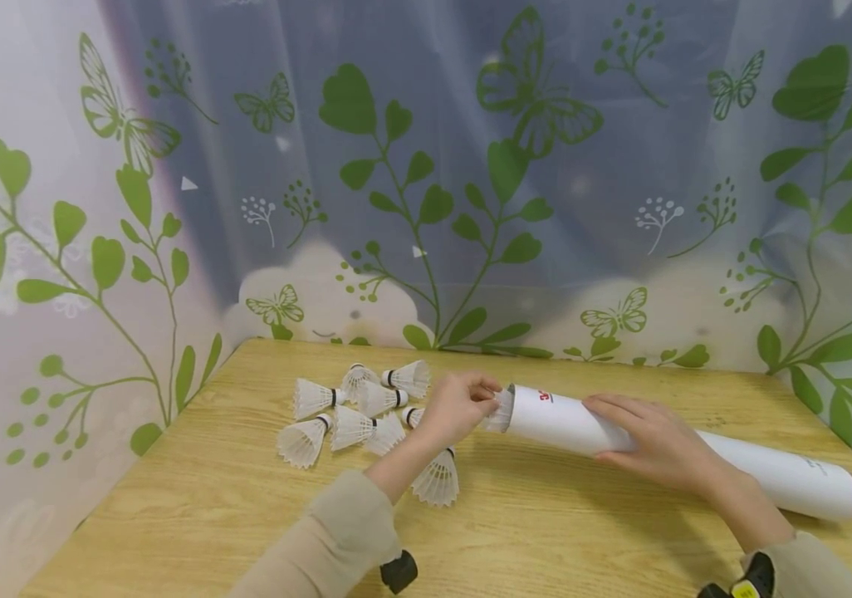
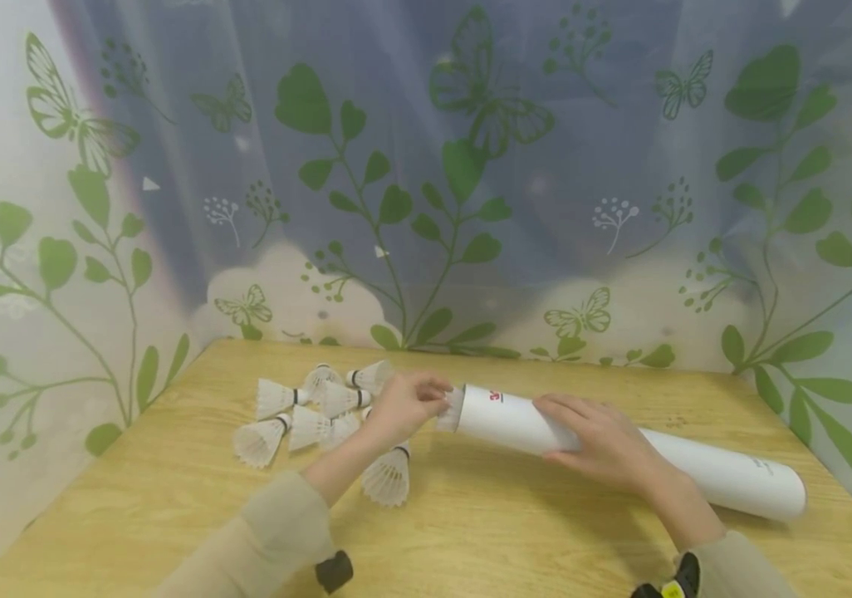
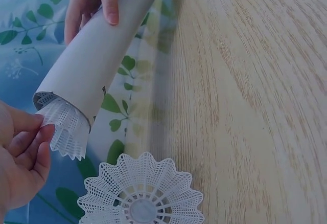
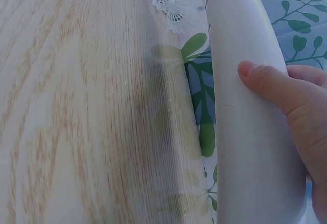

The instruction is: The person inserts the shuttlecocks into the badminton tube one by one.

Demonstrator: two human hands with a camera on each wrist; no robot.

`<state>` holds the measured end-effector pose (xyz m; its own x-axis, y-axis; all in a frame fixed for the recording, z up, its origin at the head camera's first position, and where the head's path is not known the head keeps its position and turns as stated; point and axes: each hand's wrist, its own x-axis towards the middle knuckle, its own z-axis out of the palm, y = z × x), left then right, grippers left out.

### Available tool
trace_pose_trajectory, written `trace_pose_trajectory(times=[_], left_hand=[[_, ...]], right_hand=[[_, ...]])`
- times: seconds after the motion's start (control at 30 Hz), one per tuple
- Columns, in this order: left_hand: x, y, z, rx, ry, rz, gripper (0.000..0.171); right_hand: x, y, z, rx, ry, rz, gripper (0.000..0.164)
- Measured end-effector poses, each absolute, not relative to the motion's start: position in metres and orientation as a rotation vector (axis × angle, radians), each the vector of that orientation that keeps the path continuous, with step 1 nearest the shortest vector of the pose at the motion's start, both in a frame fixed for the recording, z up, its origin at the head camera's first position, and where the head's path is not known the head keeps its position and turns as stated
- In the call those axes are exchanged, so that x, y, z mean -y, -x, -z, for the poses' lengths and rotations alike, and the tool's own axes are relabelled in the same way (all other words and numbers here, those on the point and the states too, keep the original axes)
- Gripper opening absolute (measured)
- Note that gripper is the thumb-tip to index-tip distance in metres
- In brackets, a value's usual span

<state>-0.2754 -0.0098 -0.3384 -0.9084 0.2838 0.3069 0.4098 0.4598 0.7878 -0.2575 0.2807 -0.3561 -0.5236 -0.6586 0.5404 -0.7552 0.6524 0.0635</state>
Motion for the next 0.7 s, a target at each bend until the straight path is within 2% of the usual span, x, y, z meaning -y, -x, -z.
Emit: trace_pose_trajectory(times=[0.7], left_hand=[[0.0053, 0.2751, 0.3413, 2.567, 0.606, 1.465, 0.012]], right_hand=[[-0.2832, 0.2582, 0.3578, 2.342, -1.086, -0.257, 0.07]])
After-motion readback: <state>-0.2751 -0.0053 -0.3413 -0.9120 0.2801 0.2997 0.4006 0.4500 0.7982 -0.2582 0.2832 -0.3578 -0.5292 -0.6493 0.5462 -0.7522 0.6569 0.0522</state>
